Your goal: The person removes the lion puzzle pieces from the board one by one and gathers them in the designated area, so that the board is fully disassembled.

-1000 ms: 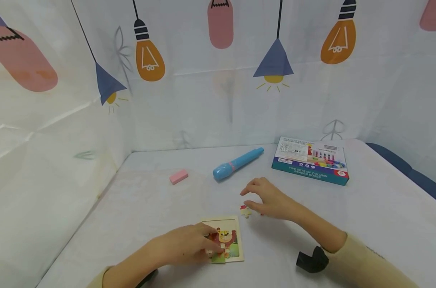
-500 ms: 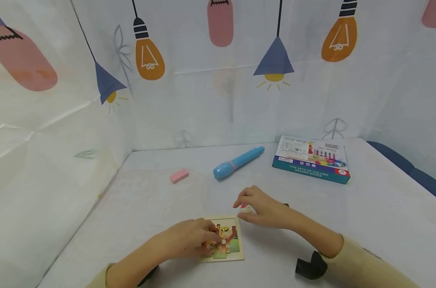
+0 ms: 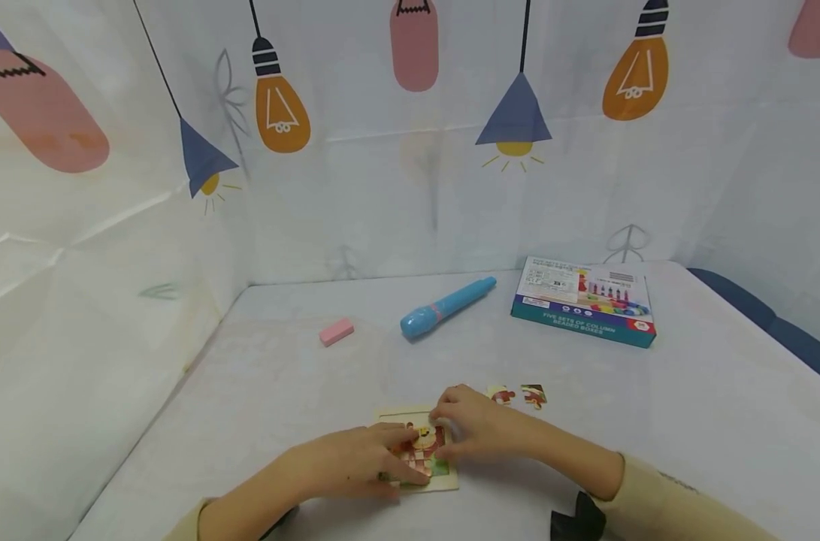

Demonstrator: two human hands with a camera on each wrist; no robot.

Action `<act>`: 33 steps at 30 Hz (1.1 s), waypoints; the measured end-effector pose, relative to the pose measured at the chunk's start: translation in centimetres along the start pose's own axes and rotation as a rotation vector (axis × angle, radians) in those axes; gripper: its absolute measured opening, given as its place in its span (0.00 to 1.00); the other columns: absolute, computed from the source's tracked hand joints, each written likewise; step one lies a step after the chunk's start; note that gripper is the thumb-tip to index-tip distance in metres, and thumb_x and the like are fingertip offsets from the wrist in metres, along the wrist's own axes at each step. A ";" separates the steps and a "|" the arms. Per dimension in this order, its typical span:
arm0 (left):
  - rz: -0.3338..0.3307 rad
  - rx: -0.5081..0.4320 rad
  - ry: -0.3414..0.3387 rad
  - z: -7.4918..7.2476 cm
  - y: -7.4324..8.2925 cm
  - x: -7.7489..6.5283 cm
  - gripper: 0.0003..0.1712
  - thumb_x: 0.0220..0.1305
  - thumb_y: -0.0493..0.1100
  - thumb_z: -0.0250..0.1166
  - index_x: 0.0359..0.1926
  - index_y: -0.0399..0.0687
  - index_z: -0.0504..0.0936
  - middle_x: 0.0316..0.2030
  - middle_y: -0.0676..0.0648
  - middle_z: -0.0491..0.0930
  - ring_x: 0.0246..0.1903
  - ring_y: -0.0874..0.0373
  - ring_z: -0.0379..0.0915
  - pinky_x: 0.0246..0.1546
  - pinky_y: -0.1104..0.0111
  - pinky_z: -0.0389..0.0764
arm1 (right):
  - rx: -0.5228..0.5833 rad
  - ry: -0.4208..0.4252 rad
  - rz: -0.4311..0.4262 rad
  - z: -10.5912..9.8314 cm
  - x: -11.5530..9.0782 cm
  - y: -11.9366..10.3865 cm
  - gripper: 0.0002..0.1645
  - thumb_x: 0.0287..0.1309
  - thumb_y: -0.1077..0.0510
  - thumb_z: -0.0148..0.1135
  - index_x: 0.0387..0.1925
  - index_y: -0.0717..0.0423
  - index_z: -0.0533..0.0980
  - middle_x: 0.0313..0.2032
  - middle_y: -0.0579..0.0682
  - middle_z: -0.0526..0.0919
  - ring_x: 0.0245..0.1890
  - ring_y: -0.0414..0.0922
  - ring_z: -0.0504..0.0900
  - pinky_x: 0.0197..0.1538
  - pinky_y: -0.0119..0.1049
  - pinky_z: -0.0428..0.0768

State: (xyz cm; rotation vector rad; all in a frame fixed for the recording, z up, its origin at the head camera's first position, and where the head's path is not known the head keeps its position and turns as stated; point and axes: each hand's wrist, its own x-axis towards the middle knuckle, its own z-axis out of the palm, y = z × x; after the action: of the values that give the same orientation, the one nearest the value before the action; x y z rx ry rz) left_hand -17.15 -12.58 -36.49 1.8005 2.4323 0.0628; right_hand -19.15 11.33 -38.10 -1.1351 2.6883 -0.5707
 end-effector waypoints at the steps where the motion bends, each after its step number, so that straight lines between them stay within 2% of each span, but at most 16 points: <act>1: -0.018 -0.010 -0.022 0.0 0.0 0.0 0.21 0.61 0.52 0.59 0.57 0.66 0.75 0.60 0.42 0.67 0.59 0.53 0.62 0.53 0.64 0.69 | 0.002 -0.009 0.006 0.1 0.0 -0.1 0.24 0.51 0.43 0.65 0.46 0.52 0.77 0.44 0.44 0.72 0.48 0.41 0.68 0.52 0.37 0.70; 4: -0.088 -0.029 -0.053 -0.1 0.1 -0.1 0.22 0.62 0.52 0.59 0.58 0.69 0.72 0.61 0.41 0.65 0.61 0.50 0.60 0.52 0.60 0.70 | -0.010 -0.020 0.012 0.2 0.0 -0.1 0.25 0.49 0.43 0.66 0.46 0.52 0.77 0.45 0.44 0.71 0.48 0.41 0.67 0.52 0.37 0.70; 9: -0.157 0.035 -0.043 -0.2 0.2 -0.1 0.24 0.59 0.53 0.61 0.58 0.73 0.72 0.61 0.40 0.65 0.61 0.48 0.60 0.46 0.58 0.74 | 0.000 -0.022 0.014 0.1 -0.1 -0.2 0.23 0.47 0.46 0.68 0.45 0.50 0.77 0.44 0.43 0.71 0.47 0.40 0.67 0.51 0.37 0.70; 16: -0.143 0.068 0.001 -0.2 0.3 -0.4 0.27 0.59 0.50 0.62 0.60 0.74 0.70 0.61 0.40 0.65 0.59 0.50 0.62 0.46 0.62 0.74 | 0.028 -0.020 0.016 0.3 0.0 -0.1 0.23 0.46 0.46 0.69 0.43 0.50 0.78 0.42 0.42 0.71 0.45 0.39 0.67 0.50 0.36 0.70; 21: -0.194 0.036 -0.052 -0.9 0.4 -1.2 0.24 0.59 0.47 0.63 0.57 0.73 0.74 0.60 0.40 0.67 0.59 0.50 0.63 0.48 0.62 0.73 | 0.032 -0.023 0.016 0.4 0.1 -0.2 0.23 0.46 0.45 0.69 0.44 0.49 0.78 0.42 0.41 0.71 0.45 0.38 0.68 0.50 0.36 0.71; 24: -0.225 0.033 -0.079 -1.2 0.4 -1.3 0.25 0.60 0.48 0.62 0.58 0.73 0.72 0.61 0.40 0.65 0.59 0.49 0.63 0.49 0.61 0.72 | 0.021 -0.026 0.022 0.4 0.2 -0.3 0.23 0.46 0.44 0.69 0.44 0.47 0.78 0.42 0.40 0.71 0.44 0.38 0.68 0.49 0.35 0.71; 29: -0.244 0.051 -0.079 -1.1 0.2 -1.0 0.24 0.61 0.53 0.59 0.59 0.73 0.71 0.61 0.41 0.66 0.57 0.49 0.65 0.47 0.59 0.74 | 0.006 -0.027 0.035 0.3 0.1 -0.4 0.23 0.47 0.43 0.68 0.44 0.46 0.78 0.43 0.40 0.71 0.44 0.38 0.68 0.49 0.36 0.72; 33: -0.233 0.052 -0.062 -0.8 0.1 -0.9 0.23 0.60 0.53 0.59 0.58 0.72 0.72 0.60 0.41 0.67 0.57 0.49 0.66 0.46 0.59 0.74 | 0.020 -0.023 0.028 0.3 0.0 -0.3 0.22 0.47 0.44 0.68 0.44 0.47 0.78 0.42 0.41 0.71 0.44 0.38 0.68 0.49 0.35 0.72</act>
State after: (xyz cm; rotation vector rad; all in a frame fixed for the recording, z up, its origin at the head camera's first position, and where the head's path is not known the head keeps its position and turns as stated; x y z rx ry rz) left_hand -16.90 -13.43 -35.62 1.5003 2.6013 -0.0755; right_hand -18.86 11.00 -38.27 -1.0908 2.6685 -0.5748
